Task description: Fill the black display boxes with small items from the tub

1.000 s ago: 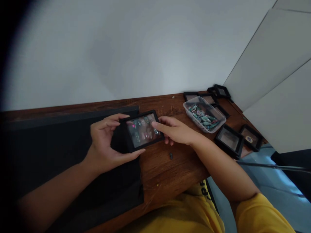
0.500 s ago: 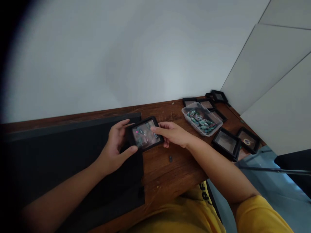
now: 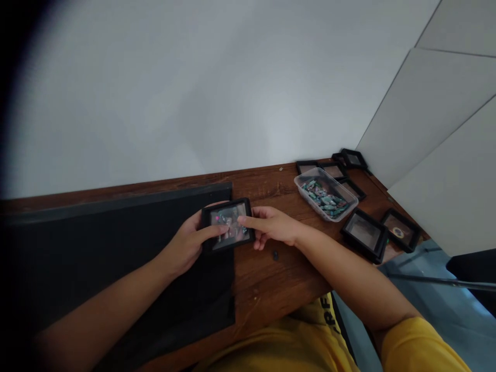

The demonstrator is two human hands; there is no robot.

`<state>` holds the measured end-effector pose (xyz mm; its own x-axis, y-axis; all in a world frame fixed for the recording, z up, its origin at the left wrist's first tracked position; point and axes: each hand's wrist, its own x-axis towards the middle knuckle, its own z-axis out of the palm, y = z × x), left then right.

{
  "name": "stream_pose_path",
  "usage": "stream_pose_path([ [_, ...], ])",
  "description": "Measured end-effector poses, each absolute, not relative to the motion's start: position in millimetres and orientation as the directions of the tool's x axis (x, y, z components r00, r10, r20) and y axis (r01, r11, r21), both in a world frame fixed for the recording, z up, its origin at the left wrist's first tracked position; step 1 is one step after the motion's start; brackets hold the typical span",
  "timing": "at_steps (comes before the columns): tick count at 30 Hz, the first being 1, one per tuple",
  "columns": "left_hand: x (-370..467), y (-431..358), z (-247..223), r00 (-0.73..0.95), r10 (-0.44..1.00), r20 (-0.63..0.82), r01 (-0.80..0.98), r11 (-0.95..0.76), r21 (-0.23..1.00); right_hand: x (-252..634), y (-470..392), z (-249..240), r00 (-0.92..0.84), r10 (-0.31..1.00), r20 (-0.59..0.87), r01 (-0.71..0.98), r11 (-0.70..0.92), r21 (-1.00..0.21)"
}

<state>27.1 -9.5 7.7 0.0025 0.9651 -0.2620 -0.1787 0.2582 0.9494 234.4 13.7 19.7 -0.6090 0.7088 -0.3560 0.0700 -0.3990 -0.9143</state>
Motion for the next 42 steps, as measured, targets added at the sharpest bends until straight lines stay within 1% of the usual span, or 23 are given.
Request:
stream_pose_path([
  [5,32,-12,14,0.003,0.955,-0.297,-0.233,0.289,0.929,233,11,20,-0.613,0.712,-0.341,0.072,-0.380,-0.922],
  [13,35,-14,22,0.010,0.941,-0.339,-0.211,0.333,0.919,232,9,18,-0.623,0.710,-0.328,0.079,-0.360,-0.930],
  [23,38,-15,21,-0.015,0.943,-0.333,-0.230,0.321,0.919,230,8,18,-0.606,0.723,-0.332,0.080,-0.360,-0.929],
  [30,38,-15,13,-0.046,0.960,-0.278,-0.237,0.259,0.936,229,8,16,-0.610,0.718,-0.335,0.080,-0.365,-0.928],
  [36,36,-14,8,-0.046,0.957,-0.287,-0.288,0.262,0.921,229,8,15,-0.618,0.717,-0.322,0.060,-0.366,-0.929],
  [42,34,-14,7,-0.072,0.962,-0.263,-0.262,0.237,0.936,228,9,15,-0.616,0.715,-0.332,0.070,-0.370,-0.927],
])
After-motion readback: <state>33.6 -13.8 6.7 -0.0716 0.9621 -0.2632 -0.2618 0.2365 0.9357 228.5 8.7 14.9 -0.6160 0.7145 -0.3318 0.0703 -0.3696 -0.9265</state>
